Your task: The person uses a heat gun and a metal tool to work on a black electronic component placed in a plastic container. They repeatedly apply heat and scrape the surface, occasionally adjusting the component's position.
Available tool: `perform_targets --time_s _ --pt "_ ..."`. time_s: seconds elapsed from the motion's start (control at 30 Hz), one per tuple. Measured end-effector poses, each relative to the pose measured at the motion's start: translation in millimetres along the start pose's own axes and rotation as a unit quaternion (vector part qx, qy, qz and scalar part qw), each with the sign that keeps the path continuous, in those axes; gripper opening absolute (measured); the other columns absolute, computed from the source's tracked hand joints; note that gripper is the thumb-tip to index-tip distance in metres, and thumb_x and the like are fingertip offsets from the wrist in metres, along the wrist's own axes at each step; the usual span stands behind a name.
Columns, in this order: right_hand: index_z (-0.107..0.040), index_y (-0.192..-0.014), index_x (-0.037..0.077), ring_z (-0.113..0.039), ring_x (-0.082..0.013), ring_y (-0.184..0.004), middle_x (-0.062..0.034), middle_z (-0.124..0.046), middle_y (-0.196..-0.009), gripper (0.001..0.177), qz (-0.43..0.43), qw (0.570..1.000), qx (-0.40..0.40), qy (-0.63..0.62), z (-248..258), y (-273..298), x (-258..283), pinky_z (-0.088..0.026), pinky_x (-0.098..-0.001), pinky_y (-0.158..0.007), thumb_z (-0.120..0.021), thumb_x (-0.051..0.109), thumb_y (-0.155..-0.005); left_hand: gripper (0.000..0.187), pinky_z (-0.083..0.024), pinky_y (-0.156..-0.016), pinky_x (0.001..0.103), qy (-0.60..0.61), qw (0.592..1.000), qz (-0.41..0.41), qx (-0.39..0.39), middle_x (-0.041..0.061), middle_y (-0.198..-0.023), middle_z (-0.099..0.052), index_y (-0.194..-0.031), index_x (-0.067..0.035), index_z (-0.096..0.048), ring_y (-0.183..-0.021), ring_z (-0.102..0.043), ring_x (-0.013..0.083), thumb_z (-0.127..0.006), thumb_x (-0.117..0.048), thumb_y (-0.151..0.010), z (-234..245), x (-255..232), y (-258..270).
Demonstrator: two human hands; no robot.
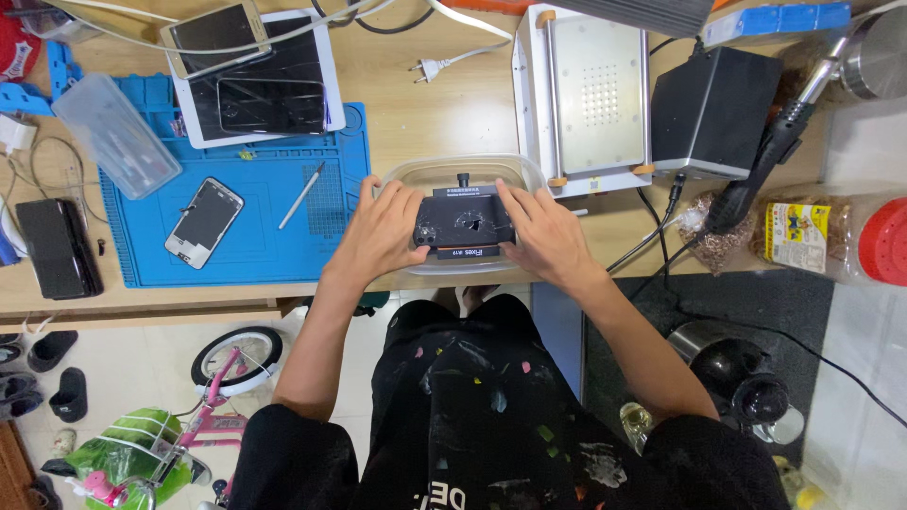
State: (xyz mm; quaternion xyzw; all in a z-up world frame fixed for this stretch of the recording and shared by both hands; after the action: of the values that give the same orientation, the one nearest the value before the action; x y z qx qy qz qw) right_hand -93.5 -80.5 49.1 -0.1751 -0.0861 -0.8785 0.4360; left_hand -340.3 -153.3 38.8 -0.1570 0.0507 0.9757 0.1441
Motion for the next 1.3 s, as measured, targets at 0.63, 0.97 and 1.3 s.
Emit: perform_targets --time_s 0.63,0.97,1.3 --pt "-0.076 -0.112 0.009 -0.068 -0.0280 -0.082 -0.0062 -0.071 -0.090 0.024 -0.045 0.995 -0.091 -0.006 -29.8 -32.9 -21.0 -0.054 -0.0409 -0.063 -0.075 0.021 -0.091 0.082 -0.026 -0.117 0.059 -0.001 1.000 0.014 -0.005 0.014 -0.121 -0.061 -0.130 0.005 -0.060 -0.121 -0.055 0.0291 -0.091 -0.033 -0.064 -20.3 -7.7 19.1" --pt "-0.075 -0.073 0.002 -0.071 -0.0397 -0.066 -0.0219 -0.071 -0.073 0.042 -0.286 0.958 0.013 0.028 -90.2 -100.2 2.3 -0.054 -0.0497 -0.055 -0.086 0.042 -0.075 0.082 -0.025 -0.116 0.060 0.062 0.996 0.049 -0.043 0.014 -0.125 -0.061 -0.131 0.003 -0.060 -0.123 -0.054 0.0299 -0.093 -0.027 -0.062 -27.2 -5.8 26.8" --pt "-0.076 -0.081 -0.001 -0.070 -0.0451 -0.077 -0.0262 -0.071 -0.081 0.030 -0.287 0.957 0.027 -0.020 -97.3 -92.6 -3.4 -0.054 -0.0561 -0.068 -0.078 0.028 -0.087 0.081 -0.029 -0.115 0.057 0.052 0.997 0.034 -0.044 0.014 -0.122 -0.062 -0.130 0.002 -0.062 -0.122 -0.055 0.0286 -0.093 -0.029 -0.062 -31.6 0.3 29.4"
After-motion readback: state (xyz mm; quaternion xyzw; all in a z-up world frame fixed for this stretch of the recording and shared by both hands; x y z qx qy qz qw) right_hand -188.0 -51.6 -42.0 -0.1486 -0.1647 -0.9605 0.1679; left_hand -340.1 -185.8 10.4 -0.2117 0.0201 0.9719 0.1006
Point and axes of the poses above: each hand's wrist, its own y-axis away from the middle knuckle, its own z-axis out of the back of the hand, x = y × z, the point moved 2 cm from there along -y, towards the middle knuckle
